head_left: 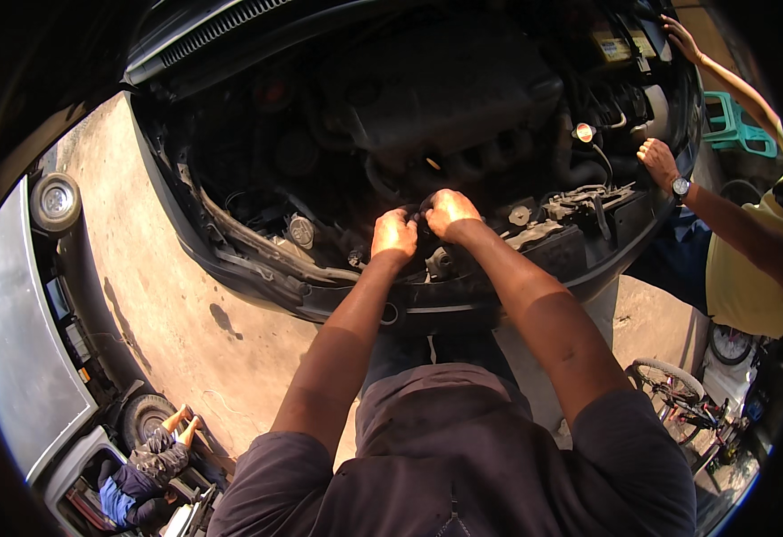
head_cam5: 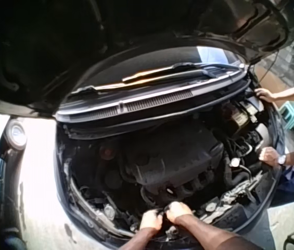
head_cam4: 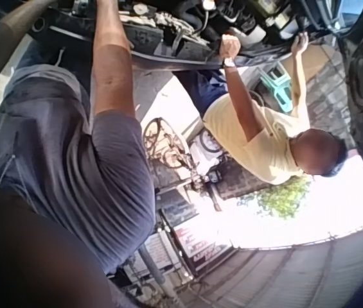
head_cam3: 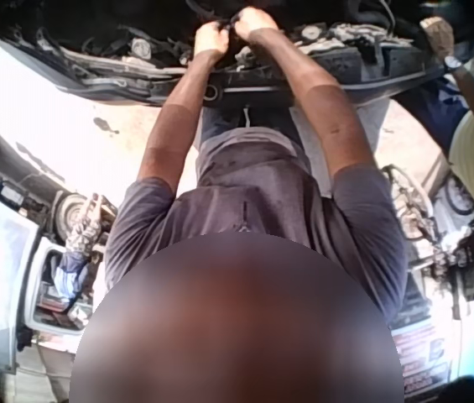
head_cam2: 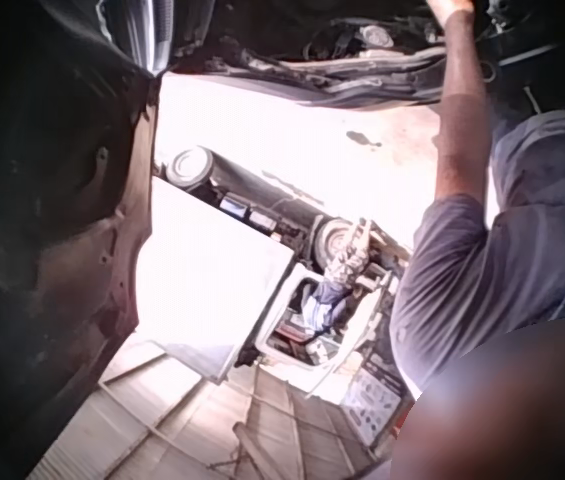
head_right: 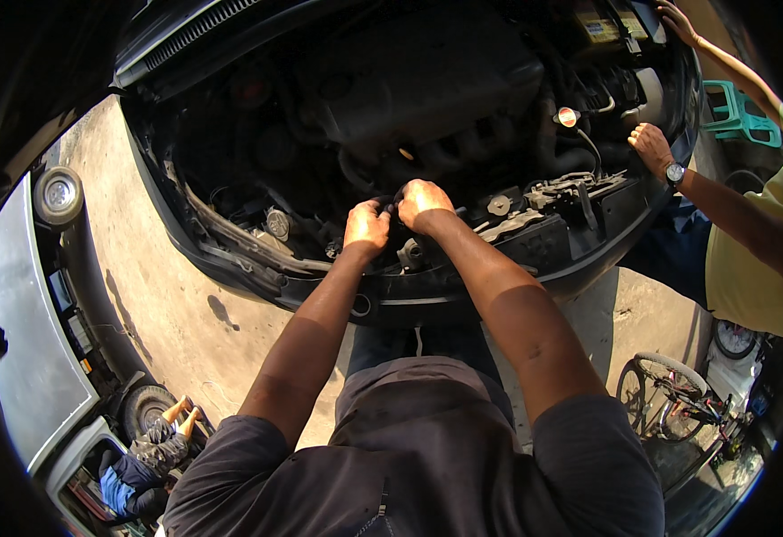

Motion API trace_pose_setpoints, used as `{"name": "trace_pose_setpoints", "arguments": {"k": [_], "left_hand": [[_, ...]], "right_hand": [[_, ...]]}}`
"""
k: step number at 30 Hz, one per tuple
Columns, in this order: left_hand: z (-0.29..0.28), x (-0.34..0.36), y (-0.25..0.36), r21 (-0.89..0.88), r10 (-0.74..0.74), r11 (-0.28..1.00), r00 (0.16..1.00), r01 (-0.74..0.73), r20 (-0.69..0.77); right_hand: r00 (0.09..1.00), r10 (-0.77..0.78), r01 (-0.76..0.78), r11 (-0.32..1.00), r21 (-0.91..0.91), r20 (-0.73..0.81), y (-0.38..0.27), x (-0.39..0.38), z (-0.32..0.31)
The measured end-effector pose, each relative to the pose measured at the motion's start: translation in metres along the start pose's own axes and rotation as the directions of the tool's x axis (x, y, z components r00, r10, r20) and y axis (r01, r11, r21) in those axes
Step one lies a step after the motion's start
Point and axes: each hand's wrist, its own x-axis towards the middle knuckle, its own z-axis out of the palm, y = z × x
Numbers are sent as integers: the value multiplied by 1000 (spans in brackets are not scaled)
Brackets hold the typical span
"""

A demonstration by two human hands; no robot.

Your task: The person works under the open hood of a car, handling a bundle of wires and using pliers to strip and twist wire ends. Another person stands nearby observing. The task involves repeated stripping and twisting of wires within the engine bay.

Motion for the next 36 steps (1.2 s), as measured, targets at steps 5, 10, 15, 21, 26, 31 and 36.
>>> {"name": "trace_pose_setpoints", "arguments": {"k": [5,10,15,21,26,31,36], "left_hand": [[-7,3,8,78,-38,996,998,34,52],[-6,5,10,44,-54,998,998,53,22],[-7,6,1,20,-33,999,999,32,29],[-10,8,2,195,-33,981,998,21,58],[-8,4,1,-35,-62,997,989,67,132],[-5,7,2,173,-22,985,994,2,110],[-3,1,17,132,-13,991,996,2,83]], "right_hand": [[992,-121,121,992,19,38,2,2,1],[983,-184,183,982,54,10,9,1,1],[979,-203,202,977,66,-3,8,-4,0],[983,-181,181,983,-22,14,4,-3,0],[992,-125,126,991,-35,29,2,-4,1],[998,-39,46,985,-165,47,-14,-5,-2],[985,-134,138,990,-32,108,-4,-10,-13]]}}
